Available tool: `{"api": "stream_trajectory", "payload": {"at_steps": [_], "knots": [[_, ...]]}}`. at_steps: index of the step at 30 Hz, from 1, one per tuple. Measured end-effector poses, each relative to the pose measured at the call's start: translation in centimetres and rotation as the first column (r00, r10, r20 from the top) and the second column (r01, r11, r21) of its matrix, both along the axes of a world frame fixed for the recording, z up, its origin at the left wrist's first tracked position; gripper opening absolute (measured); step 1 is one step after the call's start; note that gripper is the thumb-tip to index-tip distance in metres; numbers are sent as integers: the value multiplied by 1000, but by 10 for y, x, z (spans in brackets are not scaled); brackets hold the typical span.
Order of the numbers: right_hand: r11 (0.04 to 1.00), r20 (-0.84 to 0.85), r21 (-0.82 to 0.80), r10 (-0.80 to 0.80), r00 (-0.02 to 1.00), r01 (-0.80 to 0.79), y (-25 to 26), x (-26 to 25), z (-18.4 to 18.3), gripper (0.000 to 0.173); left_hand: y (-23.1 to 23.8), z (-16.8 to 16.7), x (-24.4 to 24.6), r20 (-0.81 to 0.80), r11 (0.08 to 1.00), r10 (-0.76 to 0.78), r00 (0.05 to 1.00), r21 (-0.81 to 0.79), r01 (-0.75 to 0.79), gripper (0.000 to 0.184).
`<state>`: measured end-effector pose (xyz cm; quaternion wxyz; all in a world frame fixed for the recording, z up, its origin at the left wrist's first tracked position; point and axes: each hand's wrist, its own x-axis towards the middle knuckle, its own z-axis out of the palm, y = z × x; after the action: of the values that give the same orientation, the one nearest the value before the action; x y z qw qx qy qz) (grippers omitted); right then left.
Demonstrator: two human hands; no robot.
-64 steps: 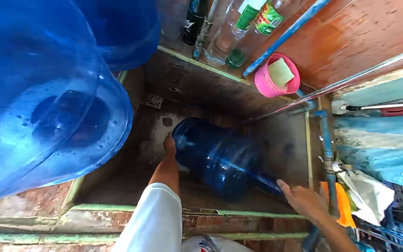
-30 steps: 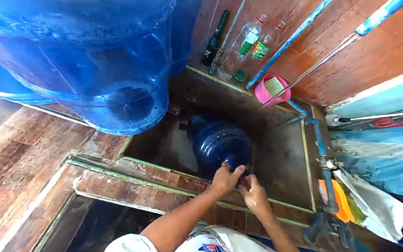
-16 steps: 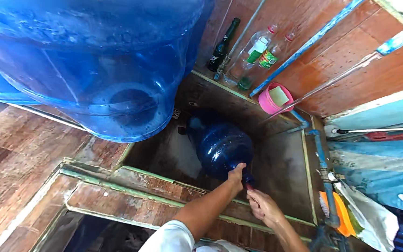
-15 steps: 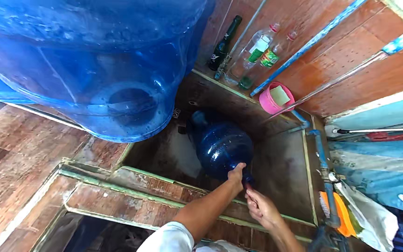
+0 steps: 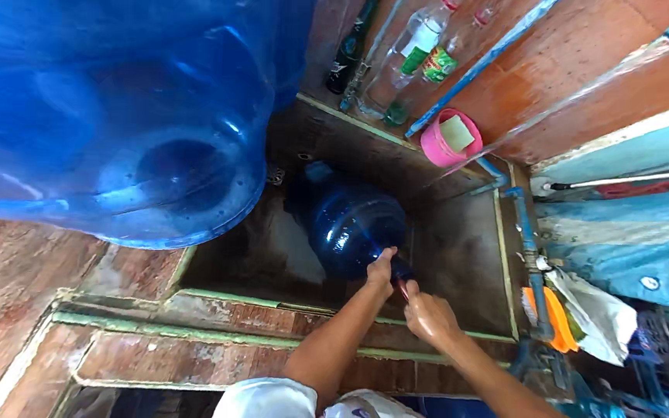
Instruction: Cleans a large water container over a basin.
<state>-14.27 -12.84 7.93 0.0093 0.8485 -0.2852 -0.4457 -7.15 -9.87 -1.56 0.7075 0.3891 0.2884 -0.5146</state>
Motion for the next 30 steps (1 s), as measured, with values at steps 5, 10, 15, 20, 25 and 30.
{"api": "stream_trajectory", "payload": {"at_steps": [5, 10, 15, 20, 25, 30], "knots": [[917, 260, 316, -330, 908, 242, -20, -22, -21, 40, 4, -9, 0, -10, 998, -40, 999, 54, 41, 54], [172, 37, 839, -965, 261, 516, 18, -27, -41, 10, 32, -8, -1, 40, 999, 15, 999, 39, -17, 58], [867, 250, 411, -405, 880, 282, 28, 3, -32, 43, 46, -13, 9, -111, 977, 175, 978, -102, -186, 34], [978, 83, 190, 75, 994, -89, 30, 42, -22, 49, 55, -18, 28, -11, 964, 267, 964, 25, -266, 41], [672, 351, 682, -647, 677, 289, 39, 16, -54, 27, 61, -10, 35, 11, 966, 250, 968, 71, -250, 45], [959, 160, 282, -15, 987, -31, 44, 40, -23, 56, 66, -7, 34, 66, 965, 236, 969, 101, -242, 37]]}}
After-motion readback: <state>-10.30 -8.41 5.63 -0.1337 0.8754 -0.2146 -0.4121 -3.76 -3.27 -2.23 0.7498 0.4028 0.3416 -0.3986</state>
